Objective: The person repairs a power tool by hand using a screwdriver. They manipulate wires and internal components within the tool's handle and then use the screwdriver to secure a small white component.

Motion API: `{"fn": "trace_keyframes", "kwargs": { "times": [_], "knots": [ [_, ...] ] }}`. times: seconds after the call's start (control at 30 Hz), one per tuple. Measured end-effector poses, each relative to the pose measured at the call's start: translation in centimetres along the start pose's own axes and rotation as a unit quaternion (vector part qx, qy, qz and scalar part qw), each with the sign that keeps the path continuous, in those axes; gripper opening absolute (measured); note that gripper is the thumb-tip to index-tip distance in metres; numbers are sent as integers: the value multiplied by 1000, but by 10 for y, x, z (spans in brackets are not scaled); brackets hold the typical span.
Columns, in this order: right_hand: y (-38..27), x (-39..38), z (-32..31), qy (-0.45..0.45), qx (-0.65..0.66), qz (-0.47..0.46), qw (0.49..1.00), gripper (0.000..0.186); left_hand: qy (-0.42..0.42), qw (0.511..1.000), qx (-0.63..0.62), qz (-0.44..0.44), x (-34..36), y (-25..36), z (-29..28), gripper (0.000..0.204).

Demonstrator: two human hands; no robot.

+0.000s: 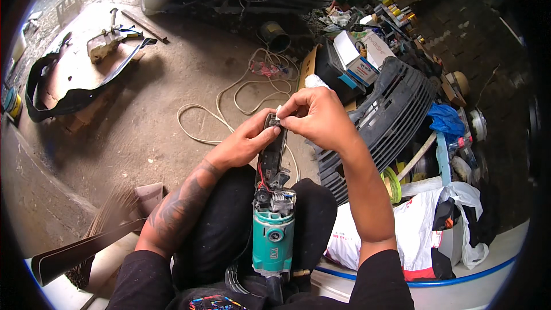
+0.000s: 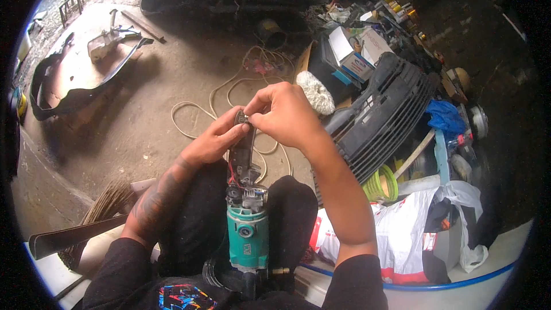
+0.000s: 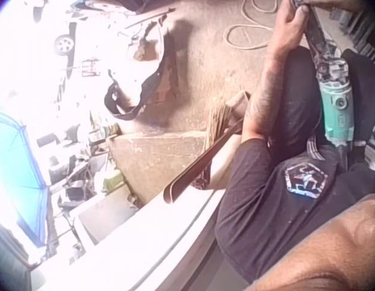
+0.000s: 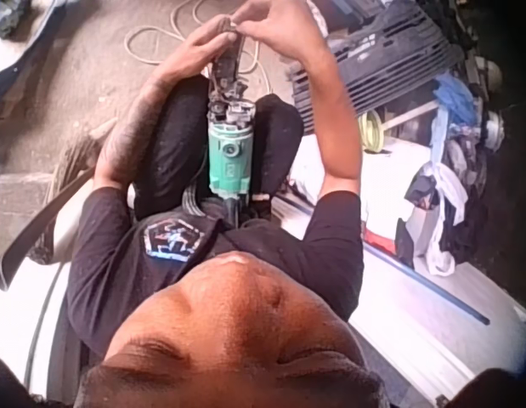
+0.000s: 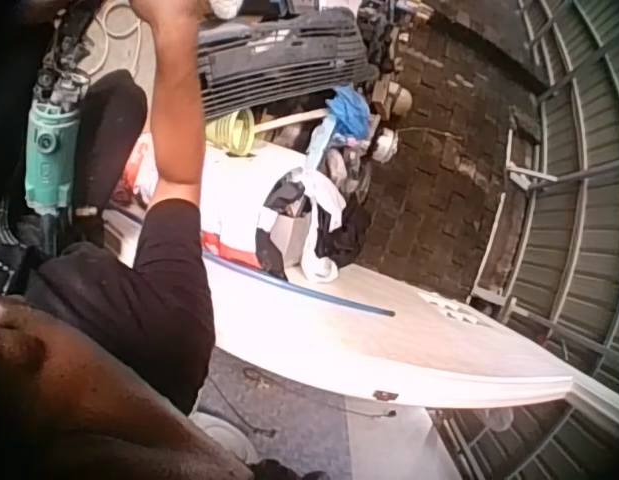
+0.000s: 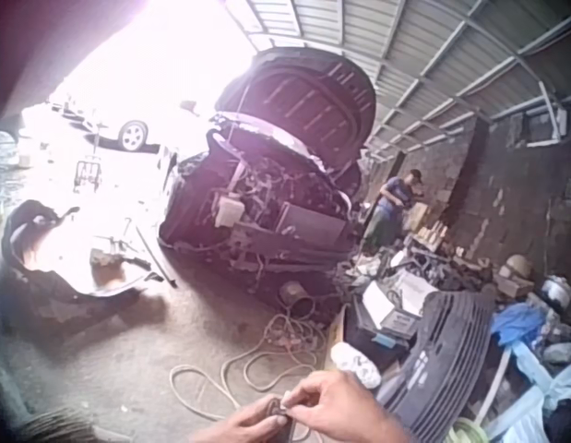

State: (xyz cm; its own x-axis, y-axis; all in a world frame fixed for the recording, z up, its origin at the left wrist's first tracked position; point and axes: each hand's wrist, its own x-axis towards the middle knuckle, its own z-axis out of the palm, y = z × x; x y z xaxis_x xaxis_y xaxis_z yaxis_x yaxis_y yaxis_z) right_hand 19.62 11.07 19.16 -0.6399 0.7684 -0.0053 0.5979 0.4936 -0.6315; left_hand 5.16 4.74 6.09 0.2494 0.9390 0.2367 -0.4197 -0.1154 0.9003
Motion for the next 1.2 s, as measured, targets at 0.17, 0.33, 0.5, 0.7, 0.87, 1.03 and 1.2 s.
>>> {"fn": "trace_keyframes", "kwargs": {
  "times": [0.17,0.33,0.5,0.7,0.87,1.03,1.2],
  "knots": [
    [-6,1,-1,-14,-39,-31,999,13,-16,999,11,47,1,-5,-2,30],
    [-6,0,-2,-10,-42,-24,999,18,-15,999,17,32,1,-4,-1,30],
    [-7,-6,5,20,-48,-35,998,15,-12,998,41,44,1,-6,-3,31],
    [-6,-8,7,50,-63,-77,994,12,2,999,36,37,-1,-2,0,32],
    [-18,5,-2,-8,-129,-95,987,14,7,996,78,43,-1,1,0,31],
    [-36,14,0,-80,-246,-57,964,18,21,998,62,26,-2,-1,-1,33],
    [-37,14,-3,-79,-239,-73,965,18,18,999,33,16,1,-7,-2,38]
  ]
}}
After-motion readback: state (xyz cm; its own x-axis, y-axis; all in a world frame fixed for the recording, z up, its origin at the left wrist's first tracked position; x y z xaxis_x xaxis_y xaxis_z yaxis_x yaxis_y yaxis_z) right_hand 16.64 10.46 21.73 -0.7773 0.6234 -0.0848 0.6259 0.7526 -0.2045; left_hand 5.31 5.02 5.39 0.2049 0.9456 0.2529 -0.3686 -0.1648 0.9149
